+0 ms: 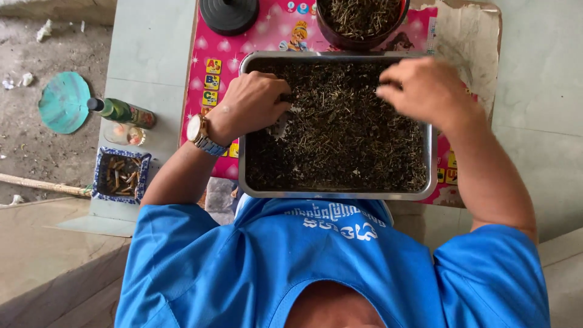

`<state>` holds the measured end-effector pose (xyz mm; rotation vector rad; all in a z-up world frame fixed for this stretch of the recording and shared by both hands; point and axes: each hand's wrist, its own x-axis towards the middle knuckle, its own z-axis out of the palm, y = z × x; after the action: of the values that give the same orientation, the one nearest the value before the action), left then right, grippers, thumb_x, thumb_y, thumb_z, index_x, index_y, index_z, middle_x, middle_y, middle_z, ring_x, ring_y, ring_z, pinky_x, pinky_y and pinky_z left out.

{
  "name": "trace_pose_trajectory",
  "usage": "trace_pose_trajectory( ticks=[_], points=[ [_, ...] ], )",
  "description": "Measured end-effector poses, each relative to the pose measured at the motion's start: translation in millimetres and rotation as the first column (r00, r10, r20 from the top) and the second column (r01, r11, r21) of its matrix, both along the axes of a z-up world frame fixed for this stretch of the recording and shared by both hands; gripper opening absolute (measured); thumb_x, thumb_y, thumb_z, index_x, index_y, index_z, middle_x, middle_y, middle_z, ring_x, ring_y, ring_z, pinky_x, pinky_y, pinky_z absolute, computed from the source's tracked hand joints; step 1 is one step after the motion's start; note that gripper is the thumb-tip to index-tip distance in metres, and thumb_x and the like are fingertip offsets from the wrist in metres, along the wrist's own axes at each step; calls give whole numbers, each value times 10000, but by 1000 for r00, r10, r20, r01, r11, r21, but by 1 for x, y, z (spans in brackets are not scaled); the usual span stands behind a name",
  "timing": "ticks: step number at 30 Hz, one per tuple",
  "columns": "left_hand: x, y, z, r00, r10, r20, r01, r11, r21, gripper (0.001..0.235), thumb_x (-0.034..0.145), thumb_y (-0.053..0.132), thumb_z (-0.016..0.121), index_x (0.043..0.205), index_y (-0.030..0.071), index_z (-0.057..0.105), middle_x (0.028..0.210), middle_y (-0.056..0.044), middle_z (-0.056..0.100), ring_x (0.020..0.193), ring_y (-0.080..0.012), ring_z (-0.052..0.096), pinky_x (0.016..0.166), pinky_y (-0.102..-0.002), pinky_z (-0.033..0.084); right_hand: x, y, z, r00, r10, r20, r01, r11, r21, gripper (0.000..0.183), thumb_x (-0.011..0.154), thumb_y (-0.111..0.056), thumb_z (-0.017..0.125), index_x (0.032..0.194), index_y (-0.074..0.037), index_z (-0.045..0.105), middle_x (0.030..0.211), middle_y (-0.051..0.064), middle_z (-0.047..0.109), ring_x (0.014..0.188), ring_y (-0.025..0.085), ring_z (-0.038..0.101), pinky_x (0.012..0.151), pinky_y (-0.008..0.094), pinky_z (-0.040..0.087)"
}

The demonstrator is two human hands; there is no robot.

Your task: Sorting dried tea leaves in a tray to remove stems and debris by hand.

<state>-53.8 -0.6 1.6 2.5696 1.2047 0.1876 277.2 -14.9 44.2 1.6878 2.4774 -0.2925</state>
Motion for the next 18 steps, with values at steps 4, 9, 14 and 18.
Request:
trace_pose_trajectory(
  ticks=[4, 9, 14, 18],
  points=[
    [-5, 16, -5, 993, 34, 112, -45, 994, 100, 84, 919, 204, 693, 889, 176, 766, 821, -14, 724, 699, -272, 696, 578, -424, 578, 7, -14, -30, 999, 37, 6, -36, 993, -116, 359, 998, -390, 637, 1258, -161, 733, 1132, 91, 761, 1081, 327, 713, 891, 541, 581],
    [7, 104, -16, 951, -9, 310, -84, 956, 283, 208, 940, 63, 677, 745, 117, 729, 691, -56, 678, 518, -245, 642, 472, -421, 522, 4, -11, -37, 998, 56, -30, -56, 998, -7, 375, 998, -455, 660, 1239, -177, 736, 1178, 45, 761, 1053, 297, 716, 788, 536, 593],
    [40, 191, -86, 984, 125, 125, -138, 986, 97, 199, 868, 366, 797, 1001, 219, 813, 881, 22, 777, 734, -208, 700, 518, -380, 559, 8, -8, -57, 971, 197, -138, -174, 971, 163, 278, 969, -373, 732, 1142, -161, 786, 1029, 15, 785, 917, 236, 746, 715, 465, 622],
    [53, 204, -109, 982, 71, 175, -111, 967, 228, 36, 836, 246, 797, 870, 235, 799, 794, -6, 742, 633, -261, 674, 405, -431, 524, 13, -7, -54, 941, 270, -206, -205, 935, 290, 202, 975, -243, 792, 1114, -96, 800, 979, 43, 805, 799, 175, 756, 705, 302, 649]
  ],
)
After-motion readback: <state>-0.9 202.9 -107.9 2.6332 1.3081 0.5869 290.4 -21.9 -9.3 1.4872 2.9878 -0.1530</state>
